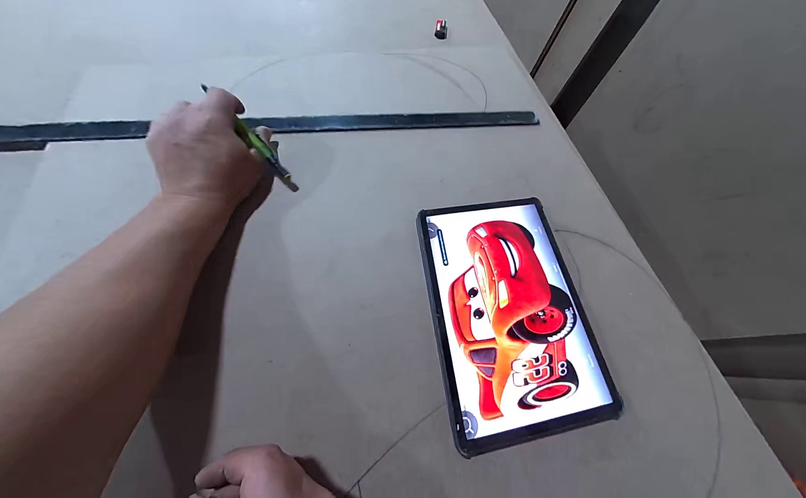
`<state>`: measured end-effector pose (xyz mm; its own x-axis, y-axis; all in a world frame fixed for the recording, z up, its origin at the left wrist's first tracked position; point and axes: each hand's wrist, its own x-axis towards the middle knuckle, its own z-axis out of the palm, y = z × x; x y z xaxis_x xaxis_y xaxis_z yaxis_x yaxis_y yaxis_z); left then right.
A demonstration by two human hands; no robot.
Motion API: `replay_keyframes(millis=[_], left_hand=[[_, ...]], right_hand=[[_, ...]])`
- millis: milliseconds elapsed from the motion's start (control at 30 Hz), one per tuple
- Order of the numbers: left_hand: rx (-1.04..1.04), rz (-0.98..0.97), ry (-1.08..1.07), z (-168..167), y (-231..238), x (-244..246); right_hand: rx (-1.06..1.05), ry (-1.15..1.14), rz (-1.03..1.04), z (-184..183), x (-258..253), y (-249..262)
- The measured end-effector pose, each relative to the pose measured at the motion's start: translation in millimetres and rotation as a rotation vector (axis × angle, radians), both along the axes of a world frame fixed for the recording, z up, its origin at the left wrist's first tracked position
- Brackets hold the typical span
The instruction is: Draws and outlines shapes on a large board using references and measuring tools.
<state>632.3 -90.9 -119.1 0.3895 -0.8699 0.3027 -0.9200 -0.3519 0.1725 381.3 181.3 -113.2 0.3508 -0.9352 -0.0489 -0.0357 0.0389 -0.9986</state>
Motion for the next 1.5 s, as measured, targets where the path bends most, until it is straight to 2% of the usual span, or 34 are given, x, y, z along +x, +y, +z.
replay_keyframes(millis=[67, 200, 333, 433, 500, 600, 700, 800, 900, 967, 1033, 1133, 1200, 1267, 1333, 1433, 1500], left_hand=[[-0.03, -0.038, 0.062, -2.6, 8.2, 7.5], [0.151, -0.019, 0.179, -6.8, 20.7, 30.0], [0.132, -0.233, 0.066, -11.0, 43.0, 71.8], [0.197, -0.318, 0.008, -0.9, 59.5, 77.0], [0.196, -0.385, -0.155, 10.3, 69.6, 75.3], [0.127, -0.454, -0.348, 45.9, 83.3, 89.1], [0.051, -0.455, -0.447, 101.0, 112.8, 114.3], [0.161, -0.218, -0.265, 180.0, 198.5, 53.9], [0.169, -0.071, -0.178, 209.6, 319.5, -1.0], [0.118, 0.008, -0.075, 192.7, 405.4, -40.5], [0.049, 0.118, 0.076, 156.8, 466.3, -84.4], [-0.013, 0.257, 0.278, 100.3, 520.0, -141.4], [-0.033, 0.344, 0.36, 76.5, 534.6, -172.5], [-0.039, 0.405, 0.442, 60.3, 539.8, -191.4], [-0.018, 0.442, 0.521, 47.5, 546.0, -204.3], [-0.025, 0.431, 0.45, 32.8, 574.5, -241.4], [0.003, 0.432, 0.398, 30.1, 613.8, -277.0]], right_hand=[[-0.001, 0.002, -0.011, 1.2, -0.5, 0.0], [-0.015, 0.011, -0.031, 3.6, -0.8, -1.1], [-0.019, 0.015, -0.053, 4.4, -0.2, 0.6], [-0.032, 0.034, -0.052, 4.1, 0.1, 2.7], [-0.049, 0.05, -0.054, 2.8, 1.3, 3.1], [-0.095, 0.058, -0.082, -3.3, 4.3, 4.6], [-0.143, 0.08, -0.107, -9.1, 5.6, 7.5], [-0.19, 0.209, -0.081, -9.7, 1.0, 8.6], [-0.23, 0.289, -0.002, -6.1, -7.2, 8.5], [-0.306, 0.353, -0.019, -3.3, -8.9, 5.1], [-0.454, 0.399, -0.029, -2.8, -10.7, 3.7], [-0.833, 0.27, -0.018, -0.3, -1.4, 24.6], [-0.969, 0.095, 0.207, 3.7, 9.8, 53.6], [-0.946, 0.046, 0.569, 0.7, 20.8, 74.2], [-0.879, 0.173, 0.824, -8.9, 26.8, 81.0], [-0.847, 0.336, 0.89, -14.0, 28.1, 78.6], [-0.853, 0.379, 0.883, -13.6, 30.0, 76.9]])
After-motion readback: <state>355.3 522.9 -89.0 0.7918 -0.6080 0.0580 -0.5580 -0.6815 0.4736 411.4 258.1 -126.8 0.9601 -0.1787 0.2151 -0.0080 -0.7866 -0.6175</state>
